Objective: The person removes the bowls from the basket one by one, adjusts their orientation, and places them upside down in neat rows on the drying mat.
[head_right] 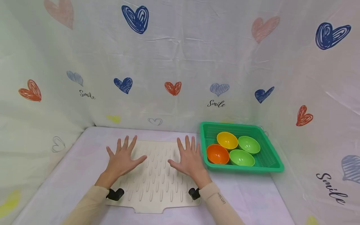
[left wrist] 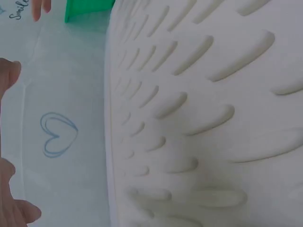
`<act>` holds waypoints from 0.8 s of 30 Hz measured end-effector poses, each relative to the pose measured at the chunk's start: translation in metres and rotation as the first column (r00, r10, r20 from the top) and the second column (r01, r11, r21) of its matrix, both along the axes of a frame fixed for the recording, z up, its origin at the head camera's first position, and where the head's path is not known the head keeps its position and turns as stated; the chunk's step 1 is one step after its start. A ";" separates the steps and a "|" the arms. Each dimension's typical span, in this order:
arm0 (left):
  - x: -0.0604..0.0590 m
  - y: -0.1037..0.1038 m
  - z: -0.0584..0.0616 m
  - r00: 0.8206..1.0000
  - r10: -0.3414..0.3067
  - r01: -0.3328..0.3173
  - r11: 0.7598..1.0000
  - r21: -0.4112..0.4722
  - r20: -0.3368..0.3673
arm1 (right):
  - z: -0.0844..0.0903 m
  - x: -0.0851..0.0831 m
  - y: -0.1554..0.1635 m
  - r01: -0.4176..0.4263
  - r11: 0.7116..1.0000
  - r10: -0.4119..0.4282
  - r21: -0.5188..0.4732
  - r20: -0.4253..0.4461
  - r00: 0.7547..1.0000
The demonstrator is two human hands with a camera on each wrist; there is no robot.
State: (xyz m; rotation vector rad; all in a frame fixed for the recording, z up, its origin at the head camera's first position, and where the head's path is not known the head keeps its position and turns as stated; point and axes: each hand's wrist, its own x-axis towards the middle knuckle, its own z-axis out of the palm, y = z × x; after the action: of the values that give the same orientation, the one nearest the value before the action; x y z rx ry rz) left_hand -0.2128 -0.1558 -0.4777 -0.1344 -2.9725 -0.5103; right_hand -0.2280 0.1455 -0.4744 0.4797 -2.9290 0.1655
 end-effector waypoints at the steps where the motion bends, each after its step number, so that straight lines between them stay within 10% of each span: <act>1: -0.002 -0.005 0.001 1.000 0.009 -0.010 1.000 0.021 0.017 | 0.003 0.001 0.000 -0.004 1.000 0.004 -0.014 -0.002 1.000; 14: -0.019 -0.065 -0.004 0.983 0.063 -0.118 0.935 0.336 0.171 | 0.042 -0.013 0.023 0.011 0.988 -0.019 -0.155 -0.048 0.999; 24: -0.020 -0.087 -0.022 0.963 0.141 -0.214 0.920 0.330 0.229 | 0.070 -0.028 0.050 0.045 0.971 -0.048 -0.234 -0.006 0.999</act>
State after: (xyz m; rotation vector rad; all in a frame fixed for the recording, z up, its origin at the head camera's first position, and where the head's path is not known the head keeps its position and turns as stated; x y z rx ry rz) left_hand -0.2327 -0.2429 -0.4999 0.2355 -2.9769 -1.0758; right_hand -0.2564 0.1957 -0.4045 0.3731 -2.8553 0.4931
